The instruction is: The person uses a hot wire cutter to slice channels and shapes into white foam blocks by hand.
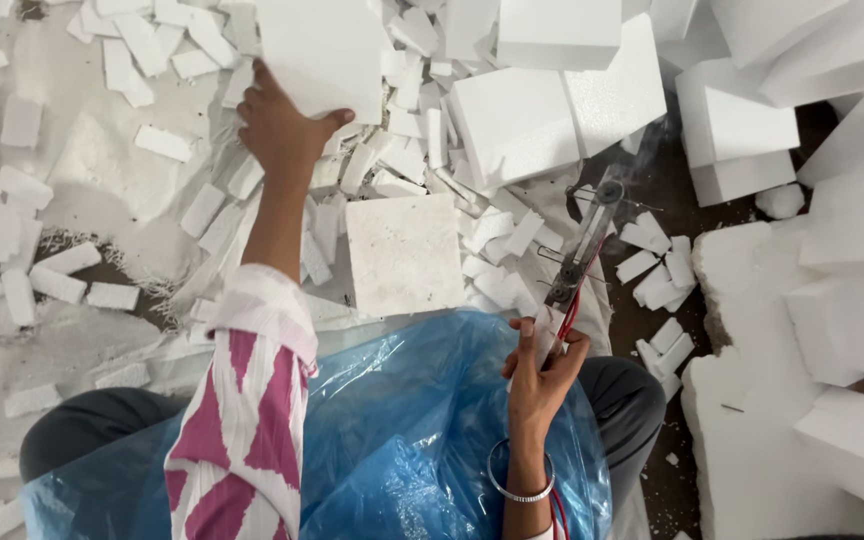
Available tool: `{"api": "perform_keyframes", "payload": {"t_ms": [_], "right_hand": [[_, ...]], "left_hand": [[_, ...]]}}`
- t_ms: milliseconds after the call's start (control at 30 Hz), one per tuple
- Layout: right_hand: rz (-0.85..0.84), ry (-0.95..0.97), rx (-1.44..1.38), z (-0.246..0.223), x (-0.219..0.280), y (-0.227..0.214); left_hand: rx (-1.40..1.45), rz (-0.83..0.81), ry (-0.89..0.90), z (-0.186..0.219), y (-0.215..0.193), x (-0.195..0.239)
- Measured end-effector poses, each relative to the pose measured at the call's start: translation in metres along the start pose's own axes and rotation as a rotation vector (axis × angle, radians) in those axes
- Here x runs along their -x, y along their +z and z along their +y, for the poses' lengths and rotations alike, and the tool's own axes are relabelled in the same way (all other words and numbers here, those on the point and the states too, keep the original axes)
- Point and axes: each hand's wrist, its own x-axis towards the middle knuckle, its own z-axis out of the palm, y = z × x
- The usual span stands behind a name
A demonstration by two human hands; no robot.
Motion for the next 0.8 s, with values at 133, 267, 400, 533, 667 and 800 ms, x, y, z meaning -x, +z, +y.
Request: {"api": "perform_keyframes", "payload": {"t_ms": [133,267,400,533,667,800], "right_hand": [[0.004,0.059,0.014,0.001,-0.002,0.001],[-0.007,0.058,0.004,-0.002,0.001,-0.001],[-0.012,-0.005,-0.021,-0.003,0.005,-0.003],[-0.045,-0.075,-0.061,-0.005,0.007,-0.002],[-0.063,-0.129,-0.06,-0.005,0.016,-0.002],[-0.083,-0.17,-0.061,-0.007,0.024,-0.002]], "left_hand": [[0.232,0.113,0.069,-0.027,0.011,0.005],[0.73,-0.162,-0.023,-0.045,-0.003,0.013],[0.883,-0.139,-0.087,-0.048,-0.046,0.044],[1.271,-0.405,-0.152,-0.06,-0.094,0.118],[1.031,-0.573,-0.248,-0.064,-0.096,0.188],[1.111,-0.594,-0.167,-0.063,-0.096,0.222]]}}
